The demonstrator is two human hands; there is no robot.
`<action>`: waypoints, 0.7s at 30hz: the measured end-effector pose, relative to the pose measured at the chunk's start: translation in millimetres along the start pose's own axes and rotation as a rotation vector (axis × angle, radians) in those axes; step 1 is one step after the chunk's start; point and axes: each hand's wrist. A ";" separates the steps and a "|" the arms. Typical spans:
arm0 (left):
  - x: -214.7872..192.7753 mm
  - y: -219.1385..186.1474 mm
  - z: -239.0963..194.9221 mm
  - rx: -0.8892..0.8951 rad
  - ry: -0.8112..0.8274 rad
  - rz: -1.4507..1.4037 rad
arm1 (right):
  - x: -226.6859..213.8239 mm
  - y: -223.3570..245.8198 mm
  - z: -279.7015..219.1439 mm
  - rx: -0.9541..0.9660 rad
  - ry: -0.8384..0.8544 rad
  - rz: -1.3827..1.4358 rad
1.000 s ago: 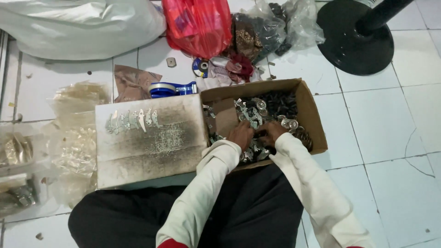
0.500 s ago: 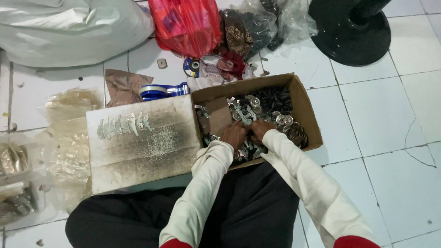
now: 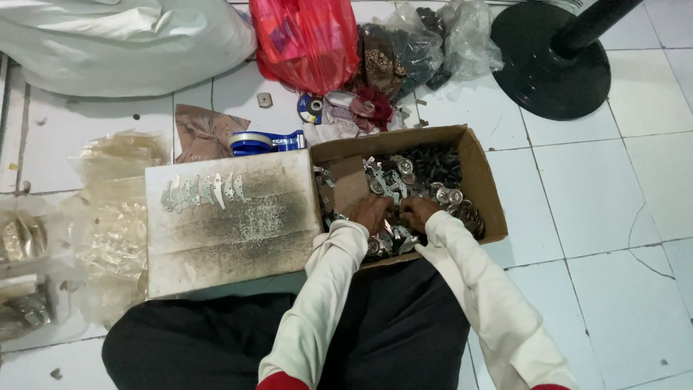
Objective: The person sits on the floor and repeatedly picks small silver metal parts from a cardboard box, places them on a white board, and then returns them to the box. The cycle of picking, placing, and returning continues throughout the clip.
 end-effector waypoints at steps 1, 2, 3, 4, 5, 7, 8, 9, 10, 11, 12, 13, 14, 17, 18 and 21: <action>0.9 -0.7 0.9 0.000 -0.003 -0.002 | -3.6 2.7 -3.0 -0.001 0.000 -0.003; 1.4 -1.2 2.3 -0.021 -0.015 -0.074 | -7.4 5.4 -5.5 0.004 0.005 -0.018; 2.1 -1.7 3.9 -0.042 -0.027 -0.146 | -11.1 8.0 -8.0 0.009 0.010 -0.032; 9.5 4.1 7.1 -0.042 -0.029 -0.146 | -16.2 14.0 -13.4 0.008 0.010 -0.034; 17.0 10.0 10.4 -0.058 -0.056 -0.133 | -21.1 20.0 -18.8 0.021 -0.019 0.008; 23.1 18.0 16.9 -0.072 -0.087 -0.120 | -26.6 22.5 -23.2 0.032 -0.050 0.048; 22.3 20.3 18.6 -0.145 -0.148 -0.294 | -25.8 19.3 -23.2 0.027 -0.106 0.094; 21.4 22.7 20.3 -0.218 -0.209 -0.468 | -25.2 16.2 -23.0 0.023 -0.161 0.140; 20.5 23.1 21.7 -0.219 -0.211 -0.470 | -24.5 14.1 -23.5 0.022 -0.160 0.139; 19.7 23.6 23.0 -0.261 -0.250 -0.584 | -23.8 11.8 -24.1 0.042 -0.200 0.198; 19.2 24.3 23.9 -0.303 -0.287 -0.699 | -22.3 9.7 -24.8 0.064 -0.241 0.257; 22.5 25.9 25.6 -0.304 -0.288 -0.700 | -20.8 7.1 -23.9 0.063 -0.239 0.257; 25.8 27.3 27.3 -0.313 -0.308 -0.742 | -19.5 4.4 -23.0 0.068 -0.284 0.352; 25.5 25.7 26.8 -0.353 -0.358 -0.823 | -17.0 -3.1 -12.0 0.087 -0.321 0.592; 23.7 24.4 25.3 -0.384 -0.383 -0.860 | -16.2 -5.2 -6.8 0.103 -0.312 0.738; 11.6 14.2 15.6 -0.432 -0.439 -1.249 | -17.7 1.3 -3.3 0.184 -0.354 1.249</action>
Point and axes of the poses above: each hand's wrist, its own z-axis towards the middle knuckle, its own x-axis out of the palm, y = z × x, and after that the axes turned 3 degrees about -y, right-handed
